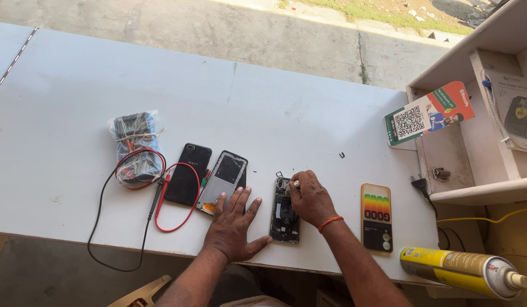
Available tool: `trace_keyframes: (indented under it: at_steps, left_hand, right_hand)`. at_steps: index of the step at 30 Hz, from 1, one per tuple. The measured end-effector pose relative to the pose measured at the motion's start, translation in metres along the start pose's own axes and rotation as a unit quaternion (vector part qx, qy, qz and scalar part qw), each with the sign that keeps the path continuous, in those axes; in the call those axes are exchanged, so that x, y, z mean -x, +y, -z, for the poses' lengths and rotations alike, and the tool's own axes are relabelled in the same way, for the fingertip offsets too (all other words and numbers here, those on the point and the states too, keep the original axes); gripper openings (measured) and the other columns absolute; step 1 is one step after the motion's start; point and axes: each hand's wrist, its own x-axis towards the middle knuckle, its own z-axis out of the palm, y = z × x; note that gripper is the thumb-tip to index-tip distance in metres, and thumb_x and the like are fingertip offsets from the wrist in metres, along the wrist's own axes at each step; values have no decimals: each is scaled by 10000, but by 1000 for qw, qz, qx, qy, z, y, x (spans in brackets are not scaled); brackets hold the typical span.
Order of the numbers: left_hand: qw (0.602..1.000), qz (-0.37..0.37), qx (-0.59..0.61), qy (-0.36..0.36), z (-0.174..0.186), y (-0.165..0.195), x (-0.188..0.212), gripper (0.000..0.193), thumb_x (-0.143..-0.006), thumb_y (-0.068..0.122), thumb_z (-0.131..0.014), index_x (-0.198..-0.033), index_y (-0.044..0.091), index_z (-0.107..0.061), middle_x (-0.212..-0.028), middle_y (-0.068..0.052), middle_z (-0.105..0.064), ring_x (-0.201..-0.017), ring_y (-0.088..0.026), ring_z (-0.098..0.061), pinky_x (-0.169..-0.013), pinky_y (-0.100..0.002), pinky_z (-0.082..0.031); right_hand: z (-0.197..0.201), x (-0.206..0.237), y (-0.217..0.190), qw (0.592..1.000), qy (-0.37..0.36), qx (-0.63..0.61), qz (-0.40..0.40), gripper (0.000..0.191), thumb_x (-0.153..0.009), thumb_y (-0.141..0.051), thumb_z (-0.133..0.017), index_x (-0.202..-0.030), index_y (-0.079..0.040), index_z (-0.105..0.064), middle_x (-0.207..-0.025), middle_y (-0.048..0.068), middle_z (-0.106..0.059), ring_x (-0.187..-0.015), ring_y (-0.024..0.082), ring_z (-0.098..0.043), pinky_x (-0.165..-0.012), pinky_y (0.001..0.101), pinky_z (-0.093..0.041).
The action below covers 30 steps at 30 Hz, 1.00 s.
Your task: The person uses a screwdriver to remove screws from a disassembled smartphone on a white table. They then use their fingers to lift and remove a small internal component from the phone's chassis. The person continues to manipulate the phone's internal parts with the screwdriver and their fingers.
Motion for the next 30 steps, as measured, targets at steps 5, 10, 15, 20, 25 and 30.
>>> trace_keyframes:
  at_steps: [5,10,15,20,25,30]
  left_hand:
    - [1000,-4,-13,10,-2,0,1,985,-797,787,-566,-1537,182,-330,-1620,-164,-217,-1517,-264,-113,-1222,-535,9]
    - [1000,-5,-4,27,-3,0,1,983,-793,782,-576,-1537,185,-339,-1600,-166,-238,-1517,-272,-135,-1224,-534,4]
    - [1000,1,5,22,-4,0,0,980,-789,777,-593,-1533,189,-346,-1601,-165,-244,-1519,-277,-137,-1224,-540,2]
    - [1000,-2,5,28,-4,0,0,981,-781,776,-606,-1526,189,-358,-1599,-167,-254,-1519,-274,-148,-1228,-544,0]
    - [1000,-1,5,25,-4,0,1,980,-785,781,-604,-1529,192,-357,-1598,-166,-253,-1520,-273,-148,-1231,-549,3]
    - [1000,0,3,19,-3,1,0,983,-787,791,-589,-1530,193,-351,-1601,-162,-244,-1519,-266,-140,-1231,-545,5]
  right_hand:
    - [4,-3,14,987,17,-159,-34,170,-1024,-238,-590,-1041,-74,-634,-849,35,-627,-726,138,-606,-668,315,-533]
    - [15,-10,24,862,-112,-460,-181,210,-1019,-260,-584,-1052,-60,-639,-634,-36,-476,-506,56,-381,-426,229,-338]
    - [24,-6,24,831,-142,-514,-161,215,-1028,-266,-597,-959,-63,-612,-637,-29,-507,-500,45,-416,-419,210,-365]
    - [23,-4,27,789,-163,-574,-147,223,-1033,-262,-615,-906,-81,-584,-708,-40,-524,-560,36,-467,-436,208,-403]
    - [13,-7,28,884,-106,-434,-139,186,-1027,-257,-624,-950,-88,-641,-742,-7,-567,-629,86,-479,-523,242,-426]
    - [2,-1,12,992,-9,-126,-30,156,-1004,-222,-614,-998,-71,-651,-990,27,-652,-910,184,-674,-814,372,-568]
